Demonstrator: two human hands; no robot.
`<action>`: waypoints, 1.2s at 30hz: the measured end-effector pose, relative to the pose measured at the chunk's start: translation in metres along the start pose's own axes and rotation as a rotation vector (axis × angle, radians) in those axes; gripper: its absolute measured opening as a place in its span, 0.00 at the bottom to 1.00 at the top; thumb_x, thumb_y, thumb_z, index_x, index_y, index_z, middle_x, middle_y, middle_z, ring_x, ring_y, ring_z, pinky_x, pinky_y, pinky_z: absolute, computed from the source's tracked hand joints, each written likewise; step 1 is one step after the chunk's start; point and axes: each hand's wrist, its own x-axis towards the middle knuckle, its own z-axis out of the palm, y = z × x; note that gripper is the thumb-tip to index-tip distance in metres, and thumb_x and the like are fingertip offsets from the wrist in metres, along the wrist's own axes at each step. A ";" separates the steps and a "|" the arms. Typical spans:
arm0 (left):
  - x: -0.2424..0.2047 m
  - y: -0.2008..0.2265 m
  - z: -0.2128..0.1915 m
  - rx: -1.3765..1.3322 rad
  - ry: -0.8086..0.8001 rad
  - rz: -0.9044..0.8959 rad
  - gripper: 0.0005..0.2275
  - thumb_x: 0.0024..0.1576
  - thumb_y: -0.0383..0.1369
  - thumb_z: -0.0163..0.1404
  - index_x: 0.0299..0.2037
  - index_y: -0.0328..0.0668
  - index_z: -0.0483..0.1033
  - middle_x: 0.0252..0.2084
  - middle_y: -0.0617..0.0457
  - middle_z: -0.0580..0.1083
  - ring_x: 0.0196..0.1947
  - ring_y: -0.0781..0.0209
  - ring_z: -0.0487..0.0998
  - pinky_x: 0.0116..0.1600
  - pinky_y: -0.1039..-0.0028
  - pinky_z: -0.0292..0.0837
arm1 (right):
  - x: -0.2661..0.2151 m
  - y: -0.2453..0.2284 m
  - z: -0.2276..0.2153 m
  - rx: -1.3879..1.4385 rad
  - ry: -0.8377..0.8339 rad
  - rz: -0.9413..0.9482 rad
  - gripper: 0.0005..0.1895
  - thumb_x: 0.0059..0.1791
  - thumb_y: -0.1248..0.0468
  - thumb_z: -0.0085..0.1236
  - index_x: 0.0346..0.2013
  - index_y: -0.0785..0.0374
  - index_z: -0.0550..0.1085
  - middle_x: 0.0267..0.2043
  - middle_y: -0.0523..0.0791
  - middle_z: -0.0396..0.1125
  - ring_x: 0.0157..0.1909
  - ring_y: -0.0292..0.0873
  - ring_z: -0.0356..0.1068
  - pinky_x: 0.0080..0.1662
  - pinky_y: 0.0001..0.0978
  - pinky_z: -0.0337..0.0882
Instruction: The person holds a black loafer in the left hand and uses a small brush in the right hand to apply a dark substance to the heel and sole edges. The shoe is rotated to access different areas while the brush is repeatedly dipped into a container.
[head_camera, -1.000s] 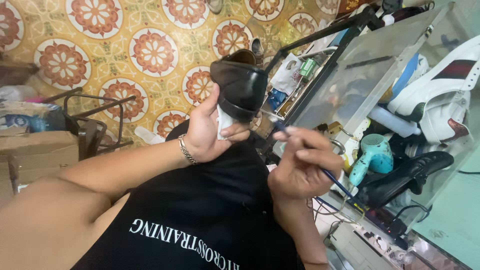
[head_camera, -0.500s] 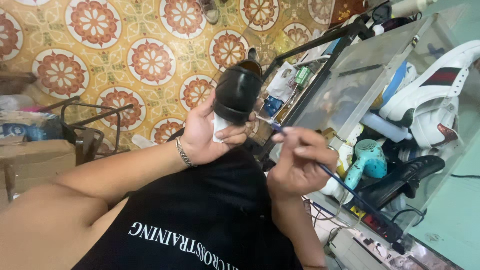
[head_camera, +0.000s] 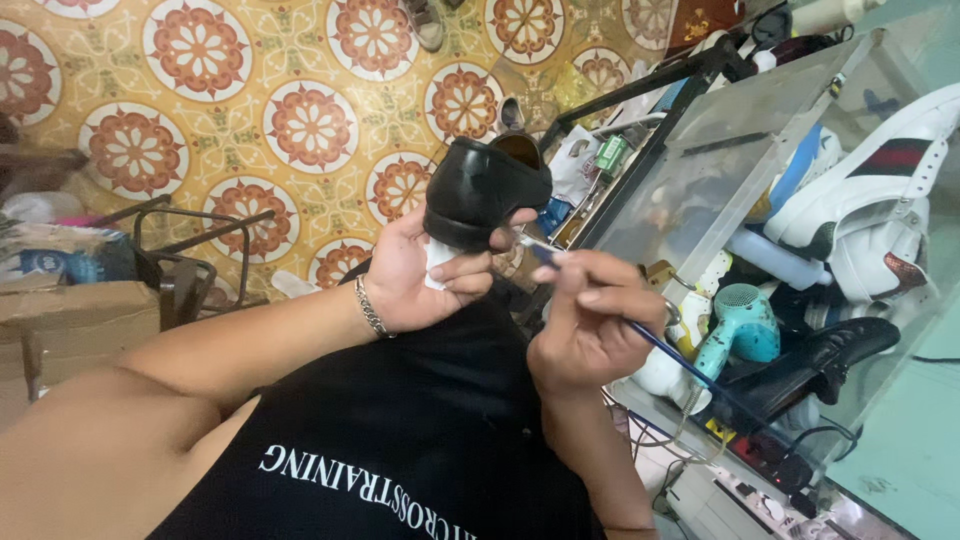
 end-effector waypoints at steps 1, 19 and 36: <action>0.000 0.000 -0.001 0.001 0.003 0.002 0.27 0.68 0.48 0.35 0.59 0.28 0.73 0.47 0.39 0.75 0.16 0.73 0.59 0.27 0.81 0.51 | -0.001 0.002 0.001 0.002 0.000 0.003 0.14 0.51 0.80 0.57 0.30 0.64 0.62 0.33 0.60 0.72 0.27 0.47 0.74 0.28 0.30 0.77; -0.005 -0.002 -0.001 -0.021 -0.076 -0.042 0.25 0.68 0.45 0.34 0.61 0.29 0.72 0.48 0.41 0.73 0.17 0.73 0.61 0.29 0.80 0.52 | -0.001 -0.003 0.012 0.057 0.017 -0.009 0.14 0.49 0.76 0.61 0.30 0.61 0.64 0.33 0.59 0.73 0.25 0.45 0.75 0.28 0.27 0.76; 0.005 0.004 -0.015 0.253 0.105 0.092 0.28 0.64 0.53 0.37 0.49 0.34 0.79 0.39 0.37 0.79 0.11 0.75 0.58 0.23 0.82 0.49 | 0.008 0.006 0.016 0.012 0.080 -0.070 0.15 0.45 0.84 0.61 0.30 0.66 0.66 0.32 0.58 0.74 0.26 0.46 0.75 0.31 0.33 0.79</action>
